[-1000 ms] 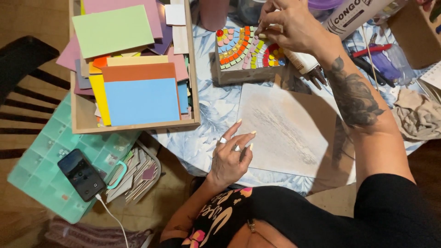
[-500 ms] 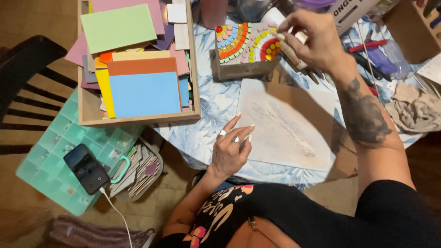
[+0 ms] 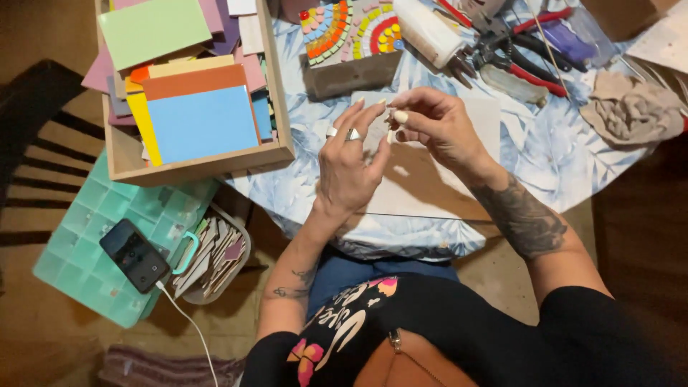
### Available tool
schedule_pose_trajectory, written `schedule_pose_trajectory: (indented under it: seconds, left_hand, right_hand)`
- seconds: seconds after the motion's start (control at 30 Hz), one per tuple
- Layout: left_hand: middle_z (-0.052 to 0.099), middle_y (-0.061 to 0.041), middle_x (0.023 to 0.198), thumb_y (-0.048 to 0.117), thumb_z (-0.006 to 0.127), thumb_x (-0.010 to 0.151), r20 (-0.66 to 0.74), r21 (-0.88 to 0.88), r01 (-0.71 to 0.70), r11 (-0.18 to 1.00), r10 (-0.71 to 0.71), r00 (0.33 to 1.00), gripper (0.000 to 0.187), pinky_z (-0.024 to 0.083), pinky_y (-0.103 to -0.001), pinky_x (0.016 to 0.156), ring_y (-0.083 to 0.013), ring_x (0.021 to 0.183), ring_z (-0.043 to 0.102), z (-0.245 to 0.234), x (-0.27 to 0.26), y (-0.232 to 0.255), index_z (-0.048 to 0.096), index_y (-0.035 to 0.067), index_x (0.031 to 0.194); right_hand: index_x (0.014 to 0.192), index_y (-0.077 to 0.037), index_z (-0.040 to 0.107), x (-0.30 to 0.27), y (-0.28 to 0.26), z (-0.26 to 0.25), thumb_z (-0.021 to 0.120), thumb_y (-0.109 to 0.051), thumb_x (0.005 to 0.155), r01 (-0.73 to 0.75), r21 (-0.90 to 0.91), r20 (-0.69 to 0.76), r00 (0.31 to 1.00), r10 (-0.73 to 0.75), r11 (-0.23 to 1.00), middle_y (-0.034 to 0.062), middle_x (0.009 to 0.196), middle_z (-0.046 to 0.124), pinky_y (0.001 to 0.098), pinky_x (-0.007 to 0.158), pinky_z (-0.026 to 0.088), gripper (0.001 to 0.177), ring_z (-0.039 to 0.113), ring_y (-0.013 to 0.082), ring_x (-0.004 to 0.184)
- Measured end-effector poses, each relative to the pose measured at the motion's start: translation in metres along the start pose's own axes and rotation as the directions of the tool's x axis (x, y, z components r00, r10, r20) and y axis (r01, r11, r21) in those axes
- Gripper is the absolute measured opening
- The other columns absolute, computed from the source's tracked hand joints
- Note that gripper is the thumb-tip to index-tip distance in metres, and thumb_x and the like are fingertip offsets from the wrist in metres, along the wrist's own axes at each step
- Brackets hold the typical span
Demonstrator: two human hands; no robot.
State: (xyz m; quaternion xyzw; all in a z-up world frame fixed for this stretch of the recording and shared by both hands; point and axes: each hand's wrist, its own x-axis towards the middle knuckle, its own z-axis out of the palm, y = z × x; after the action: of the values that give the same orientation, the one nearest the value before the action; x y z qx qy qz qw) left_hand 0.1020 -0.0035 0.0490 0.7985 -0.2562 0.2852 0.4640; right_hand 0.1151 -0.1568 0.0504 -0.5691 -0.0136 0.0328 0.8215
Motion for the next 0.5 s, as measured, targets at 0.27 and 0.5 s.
schedule_pose_trajectory:
  seconds: [0.27, 0.5]
  left_hand:
    - [0.063, -0.003, 0.088, 0.009, 0.061, 0.073, 0.018, -0.03, -0.012, 0.999, 0.012, 1.0, 0.025, 0.046, -0.033, 0.08, -0.026, 0.098, 0.057, 0.004, -0.006, 0.008, 0.06, 0.01, 0.099]
    - [0.064, -0.006, 0.086, 0.008, 0.06, 0.075, 0.013, -0.082, -0.036, 0.996, 0.038, 0.999, 0.02, 0.047, -0.033, 0.079, -0.028, 0.097, 0.057, 0.005, -0.016, 0.014, 0.062, 0.009, 0.095]
  right_hand:
    - [0.093, -0.002, 0.045, -0.021, 0.003, -0.007, 0.062, 0.001, 0.076, 0.064, -0.08, 0.011, 0.998, -0.064, 0.995, 0.013, 0.08, 0.061, 0.0209, 0.06, 0.055, 0.025, 0.06, 0.009, 0.066]
    - [0.091, -0.003, 0.045, -0.036, -0.006, -0.001, 0.06, -0.008, 0.08, 0.045, -0.106, 0.003, 0.999, -0.045, 0.993, 0.0116, 0.075, 0.058, 0.0237, 0.059, 0.055, 0.018, 0.06, 0.0125, 0.067]
